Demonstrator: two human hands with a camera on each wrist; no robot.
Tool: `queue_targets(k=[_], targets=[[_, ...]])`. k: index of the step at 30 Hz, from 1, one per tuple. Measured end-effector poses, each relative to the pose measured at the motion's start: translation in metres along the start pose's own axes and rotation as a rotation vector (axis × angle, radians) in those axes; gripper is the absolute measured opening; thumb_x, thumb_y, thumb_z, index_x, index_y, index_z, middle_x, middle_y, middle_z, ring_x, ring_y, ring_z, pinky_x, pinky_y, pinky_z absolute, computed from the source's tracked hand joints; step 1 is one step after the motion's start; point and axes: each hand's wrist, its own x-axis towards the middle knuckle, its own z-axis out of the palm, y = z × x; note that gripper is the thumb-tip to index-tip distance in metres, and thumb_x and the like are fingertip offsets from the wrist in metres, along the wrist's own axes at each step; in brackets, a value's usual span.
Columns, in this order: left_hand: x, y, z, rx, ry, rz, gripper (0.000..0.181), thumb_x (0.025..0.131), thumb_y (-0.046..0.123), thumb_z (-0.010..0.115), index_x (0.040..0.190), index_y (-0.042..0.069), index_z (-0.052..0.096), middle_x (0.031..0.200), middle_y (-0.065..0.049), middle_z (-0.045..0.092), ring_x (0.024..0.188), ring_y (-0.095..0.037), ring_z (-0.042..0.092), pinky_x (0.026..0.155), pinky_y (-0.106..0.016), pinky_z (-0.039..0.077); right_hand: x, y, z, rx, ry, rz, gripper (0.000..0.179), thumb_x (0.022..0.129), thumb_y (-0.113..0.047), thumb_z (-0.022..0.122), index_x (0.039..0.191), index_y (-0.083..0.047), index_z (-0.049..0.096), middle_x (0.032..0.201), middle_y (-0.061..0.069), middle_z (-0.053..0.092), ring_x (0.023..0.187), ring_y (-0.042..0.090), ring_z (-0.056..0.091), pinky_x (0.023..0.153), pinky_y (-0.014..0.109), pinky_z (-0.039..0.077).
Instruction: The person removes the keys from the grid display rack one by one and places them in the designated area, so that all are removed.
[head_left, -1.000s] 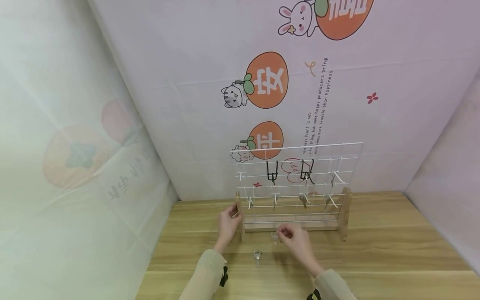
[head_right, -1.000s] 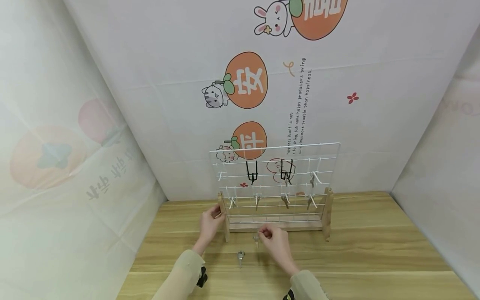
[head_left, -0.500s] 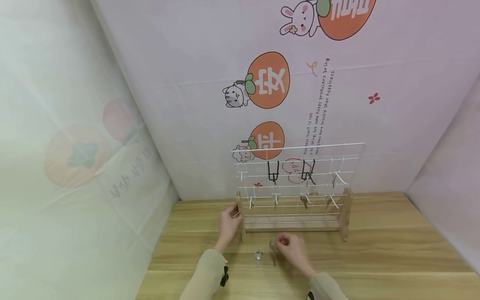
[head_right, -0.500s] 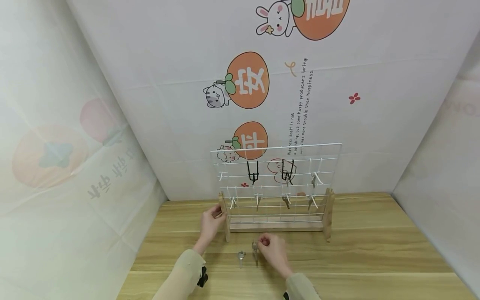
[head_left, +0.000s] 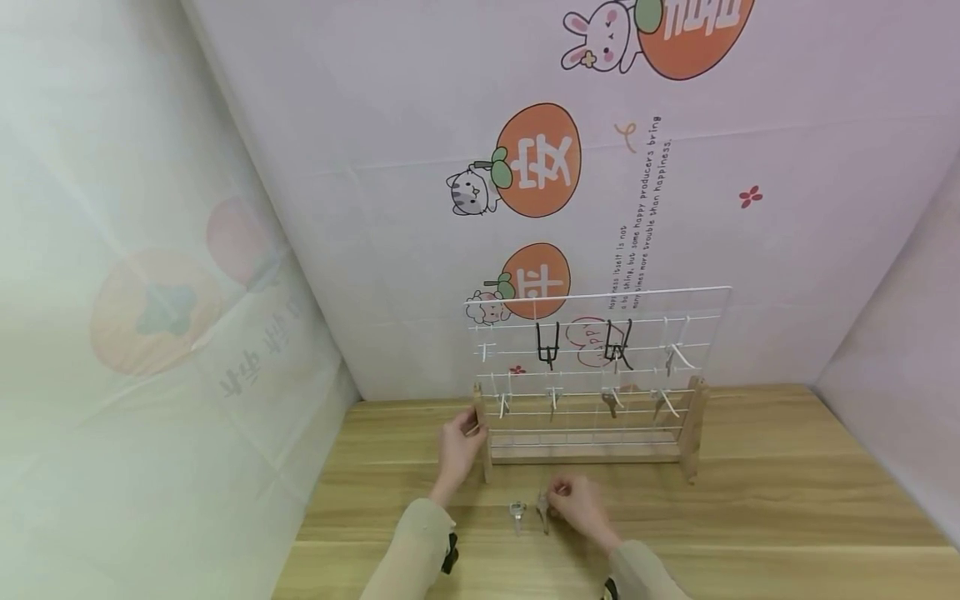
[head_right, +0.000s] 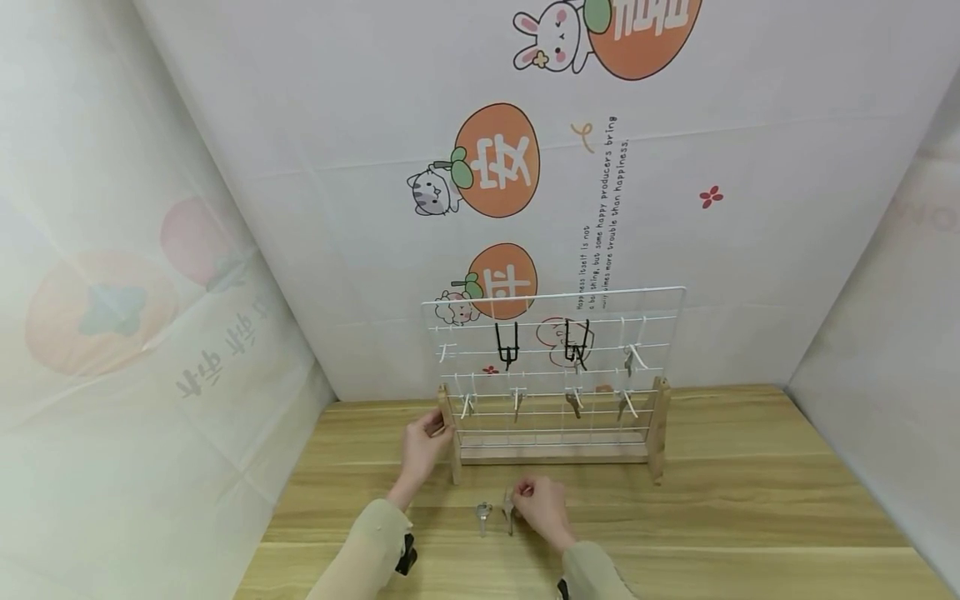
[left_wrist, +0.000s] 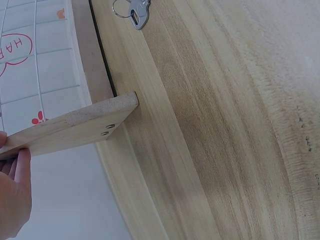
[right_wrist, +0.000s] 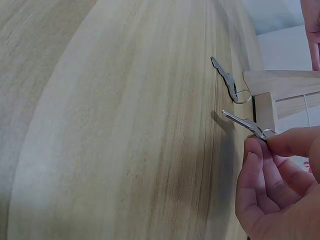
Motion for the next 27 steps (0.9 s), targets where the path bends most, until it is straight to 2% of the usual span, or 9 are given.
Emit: queue_targets(k=[4, 8, 11, 27], targets=[[-0.003, 0.01, 0.0, 0.013, -0.011, 0.005, 0.043, 0.085, -0.014, 0.061, 0.127, -0.022, 0.051, 0.121, -0.043, 0.059, 0.111, -0.053, 0.064, 0.093, -0.048, 0.06, 0.001, 0.0, 0.002, 0.005, -0.013, -0.002, 0.003, 0.08, 0.0, 0.067, 0.083, 0.0, 0.069, 0.07, 0.007, 0.069, 0.059, 0.012, 0.062, 0.044, 0.012, 0.047], [-0.01, 0.033, -0.005, 0.007, -0.03, 0.0, 0.043, 0.086, -0.014, 0.061, 0.126, -0.023, 0.051, 0.122, -0.043, 0.058, 0.112, -0.054, 0.063, 0.095, -0.05, 0.059, 0.002, 0.001, 0.004, 0.005, -0.02, -0.011, 0.003, 0.081, 0.0, 0.067, 0.081, 0.003, 0.068, 0.069, 0.007, 0.069, 0.058, 0.012, 0.062, 0.045, 0.011, 0.048], [-0.013, 0.042, -0.008, -0.001, -0.034, 0.009, 0.042, 0.086, -0.013, 0.061, 0.125, -0.023, 0.052, 0.121, -0.044, 0.058, 0.111, -0.054, 0.062, 0.095, -0.05, 0.059, 0.001, 0.002, 0.005, -0.001, -0.023, -0.007, 0.004, 0.081, -0.001, 0.067, 0.08, 0.003, 0.067, 0.069, 0.007, 0.068, 0.058, 0.012, 0.062, 0.046, 0.011, 0.049], [-0.014, 0.042, -0.007, -0.019, -0.025, -0.002, 0.041, 0.085, -0.014, 0.061, 0.125, -0.022, 0.052, 0.122, -0.044, 0.057, 0.113, -0.055, 0.061, 0.095, -0.05, 0.058, 0.004, 0.008, 0.007, -0.027, -0.039, 0.013, 0.006, 0.081, 0.001, 0.068, 0.076, -0.002, 0.066, 0.068, 0.006, 0.069, 0.057, 0.012, 0.061, 0.046, 0.012, 0.049]])
